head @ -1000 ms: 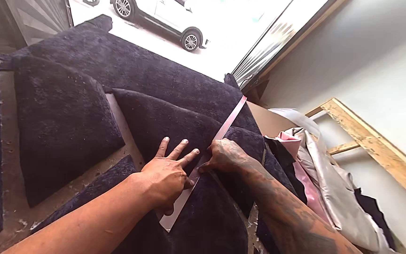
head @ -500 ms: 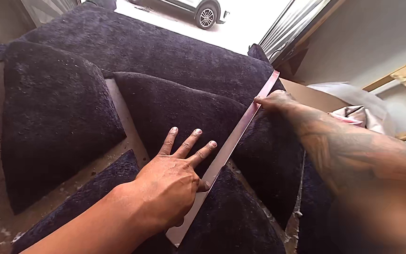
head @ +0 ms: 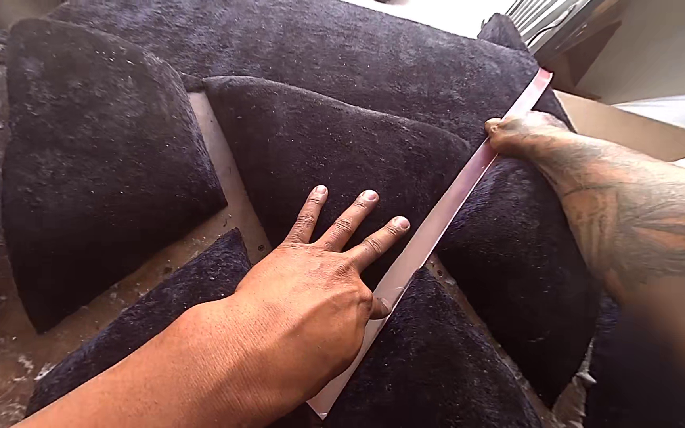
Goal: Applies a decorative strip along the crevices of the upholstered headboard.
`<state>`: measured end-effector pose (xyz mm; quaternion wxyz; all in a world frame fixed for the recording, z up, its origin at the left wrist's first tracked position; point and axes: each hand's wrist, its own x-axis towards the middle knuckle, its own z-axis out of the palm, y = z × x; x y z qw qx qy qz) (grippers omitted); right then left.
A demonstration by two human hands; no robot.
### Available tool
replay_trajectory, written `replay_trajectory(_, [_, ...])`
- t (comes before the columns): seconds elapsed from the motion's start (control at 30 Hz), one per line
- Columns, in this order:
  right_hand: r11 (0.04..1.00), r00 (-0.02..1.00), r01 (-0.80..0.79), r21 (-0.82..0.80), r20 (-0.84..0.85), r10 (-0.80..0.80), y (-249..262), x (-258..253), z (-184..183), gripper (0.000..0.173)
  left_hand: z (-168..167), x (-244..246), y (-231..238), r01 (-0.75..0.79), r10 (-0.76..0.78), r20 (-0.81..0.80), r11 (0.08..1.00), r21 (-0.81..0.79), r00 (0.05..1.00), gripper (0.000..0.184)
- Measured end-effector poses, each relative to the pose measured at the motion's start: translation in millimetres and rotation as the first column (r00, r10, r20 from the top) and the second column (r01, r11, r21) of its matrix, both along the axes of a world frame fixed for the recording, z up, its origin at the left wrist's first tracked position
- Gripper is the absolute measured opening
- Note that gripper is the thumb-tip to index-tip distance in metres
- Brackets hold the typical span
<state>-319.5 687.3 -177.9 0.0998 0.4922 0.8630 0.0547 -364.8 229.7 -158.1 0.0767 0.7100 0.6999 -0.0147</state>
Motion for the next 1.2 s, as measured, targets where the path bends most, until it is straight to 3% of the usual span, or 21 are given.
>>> replay_trajectory(0.37, [0.999, 0.998, -0.047, -0.007, 0.04, 0.047, -3.0, 1.2, 4.0, 0.063, 4.1, -0.1, 2.6, 0.026, -0.026, -0.005, 0.999, -0.043, 1.0, 0.055])
replay_trajectory(0.47, [1.0, 0.999, -0.027, -0.009, 0.022, 0.027, -4.7, 2.8, 2.4, 0.06, -2.6, 1.1, 1.4, 0.052, -0.051, -0.019, 0.998, 0.034, 0.998, 0.052])
replay_trajectory(0.63, [0.979, 0.963, 0.201, 0.021, -0.185, -0.194, -12.4, 7.1, 9.1, 0.087, -12.1, 4.4, -0.1, 0.035, -0.03, -0.044, 0.992, 0.125, 0.999, 0.056])
replay_trajectory(0.7, [0.987, 0.964, 0.156, 0.04, -0.224, -0.143, -24.6, 14.5, 12.9, 0.098, -12.9, 6.5, -0.9, 0.02, -0.014, -0.047, 0.992, 0.124, 0.999, 0.057])
replay_trajectory(0.77, [0.999, 0.971, -0.009, 0.042, -0.239, 0.019, -41.6, 26.2, 15.3, 0.102, -11.7, 9.0, -1.6, 0.011, -0.006, -0.05, 0.994, 0.111, 0.999, 0.053])
replay_trajectory(0.9, [0.936, 0.939, -0.329, -0.123, -0.152, 0.31, -59.0, 57.8, 21.0, 0.08, -11.5, 15.3, -1.7, 0.035, -0.027, -0.071, 0.993, 0.111, 0.997, 0.044])
replay_trajectory(0.97, [0.882, 0.916, -0.4, -0.247, -0.103, 0.387, -61.1, 66.5, 30.9, 0.096, -10.8, 17.8, -1.4, 0.052, -0.044, -0.09, 0.995, 0.088, 0.995, 0.041])
replay_trajectory(1.07, [0.88, 0.922, -0.364, -0.304, 0.02, 0.388, -71.4, 57.1, 41.4, 0.1, -4.6, 21.4, 0.8, 0.055, -0.057, -0.1, 0.998, -0.025, 0.993, 0.042])
replay_trajectory(1.2, [0.936, 0.901, -0.211, -0.283, 0.314, 0.298, -106.8, 17.8, 65.9, 0.073, -0.7, 24.3, 2.9, 0.056, -0.064, -0.092, 0.995, -0.078, 0.994, 0.04])
